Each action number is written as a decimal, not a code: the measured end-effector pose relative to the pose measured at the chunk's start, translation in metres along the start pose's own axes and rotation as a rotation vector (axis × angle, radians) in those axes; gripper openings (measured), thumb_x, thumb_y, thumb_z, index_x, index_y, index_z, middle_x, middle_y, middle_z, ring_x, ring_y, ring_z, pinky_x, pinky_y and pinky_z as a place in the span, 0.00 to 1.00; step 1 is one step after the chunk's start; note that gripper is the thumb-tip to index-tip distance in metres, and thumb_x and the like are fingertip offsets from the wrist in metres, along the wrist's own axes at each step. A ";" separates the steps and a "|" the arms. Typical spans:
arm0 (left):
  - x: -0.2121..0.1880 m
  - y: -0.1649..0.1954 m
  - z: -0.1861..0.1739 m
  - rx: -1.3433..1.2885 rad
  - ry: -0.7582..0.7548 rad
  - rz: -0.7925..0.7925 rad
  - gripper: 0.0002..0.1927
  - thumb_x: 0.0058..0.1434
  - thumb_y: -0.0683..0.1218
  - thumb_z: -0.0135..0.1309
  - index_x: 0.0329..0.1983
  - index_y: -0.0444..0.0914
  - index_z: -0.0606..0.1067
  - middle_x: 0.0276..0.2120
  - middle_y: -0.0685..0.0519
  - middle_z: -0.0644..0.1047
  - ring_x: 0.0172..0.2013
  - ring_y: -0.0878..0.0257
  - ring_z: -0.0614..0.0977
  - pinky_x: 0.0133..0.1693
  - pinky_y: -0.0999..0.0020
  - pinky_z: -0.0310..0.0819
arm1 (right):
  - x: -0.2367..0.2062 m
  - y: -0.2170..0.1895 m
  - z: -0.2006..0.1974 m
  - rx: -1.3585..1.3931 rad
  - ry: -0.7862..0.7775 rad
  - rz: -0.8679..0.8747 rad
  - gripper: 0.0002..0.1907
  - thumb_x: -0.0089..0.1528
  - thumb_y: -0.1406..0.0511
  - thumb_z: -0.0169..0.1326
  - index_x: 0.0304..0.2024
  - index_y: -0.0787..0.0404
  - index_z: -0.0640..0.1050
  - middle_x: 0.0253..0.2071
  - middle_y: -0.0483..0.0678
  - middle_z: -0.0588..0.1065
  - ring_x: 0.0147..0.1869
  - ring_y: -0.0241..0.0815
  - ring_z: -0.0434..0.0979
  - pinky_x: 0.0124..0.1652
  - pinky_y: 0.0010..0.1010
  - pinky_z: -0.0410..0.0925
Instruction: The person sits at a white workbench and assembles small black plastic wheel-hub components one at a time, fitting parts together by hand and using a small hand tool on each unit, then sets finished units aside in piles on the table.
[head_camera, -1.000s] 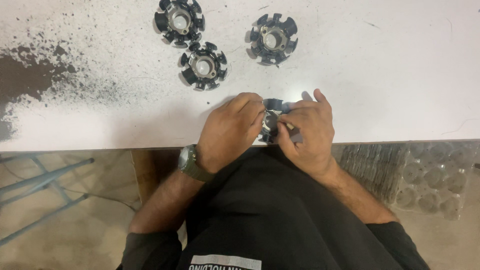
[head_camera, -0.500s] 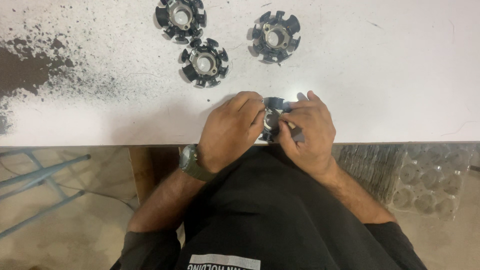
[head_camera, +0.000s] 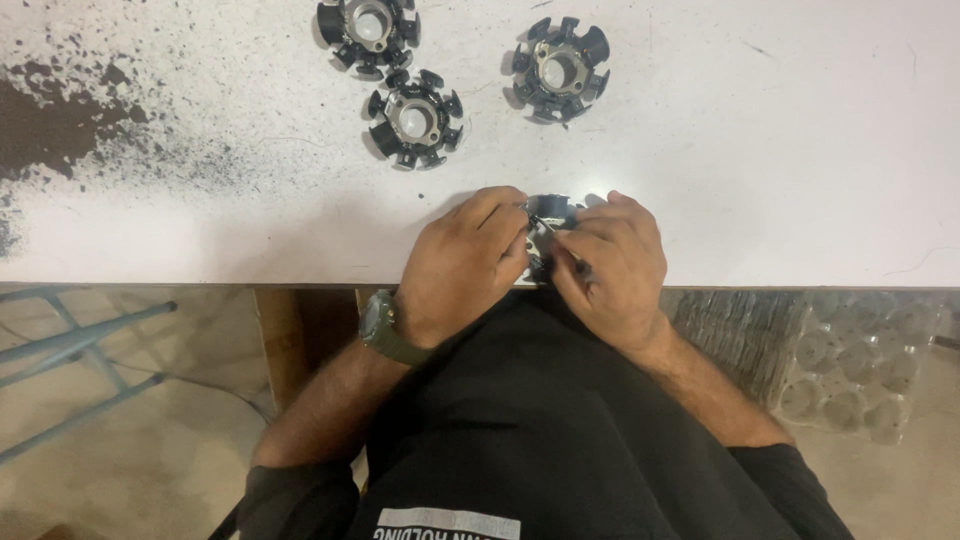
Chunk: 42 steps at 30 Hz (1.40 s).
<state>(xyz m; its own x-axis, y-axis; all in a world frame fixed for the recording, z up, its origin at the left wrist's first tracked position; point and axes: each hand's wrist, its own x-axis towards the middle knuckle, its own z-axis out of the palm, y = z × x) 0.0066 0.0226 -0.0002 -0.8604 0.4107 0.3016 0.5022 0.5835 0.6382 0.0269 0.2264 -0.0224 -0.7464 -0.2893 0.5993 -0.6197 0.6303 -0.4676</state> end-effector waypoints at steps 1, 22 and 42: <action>0.000 0.001 0.001 -0.004 -0.004 -0.004 0.10 0.61 0.38 0.58 0.44 0.34 0.74 0.48 0.49 0.77 0.45 0.51 0.82 0.44 0.59 0.79 | 0.001 0.000 0.000 -0.008 -0.011 -0.009 0.18 0.56 0.75 0.67 0.45 0.61 0.75 0.41 0.49 0.76 0.53 0.50 0.78 0.62 0.50 0.69; 0.111 -0.006 0.007 0.217 -0.335 -0.145 0.54 0.53 0.56 0.68 0.74 0.32 0.53 0.58 0.38 0.70 0.57 0.46 0.72 0.59 0.47 0.66 | -0.003 0.080 -0.067 -0.320 0.158 0.313 0.11 0.69 0.73 0.63 0.50 0.62 0.74 0.47 0.50 0.76 0.57 0.55 0.76 0.73 0.53 0.58; 0.044 0.022 -0.009 0.143 -0.129 -0.078 0.19 0.57 0.49 0.62 0.45 0.30 0.78 0.52 0.40 0.73 0.51 0.44 0.77 0.51 0.51 0.73 | 0.037 0.003 -0.018 -0.028 -0.016 0.337 0.06 0.62 0.70 0.58 0.41 0.60 0.75 0.37 0.46 0.76 0.44 0.45 0.79 0.72 0.56 0.52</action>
<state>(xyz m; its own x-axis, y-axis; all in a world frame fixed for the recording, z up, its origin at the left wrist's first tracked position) -0.0214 0.0475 0.0333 -0.8835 0.4418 0.1559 0.4497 0.7067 0.5462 0.0016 0.2299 0.0102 -0.9120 -0.0727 0.4037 -0.3309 0.7119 -0.6194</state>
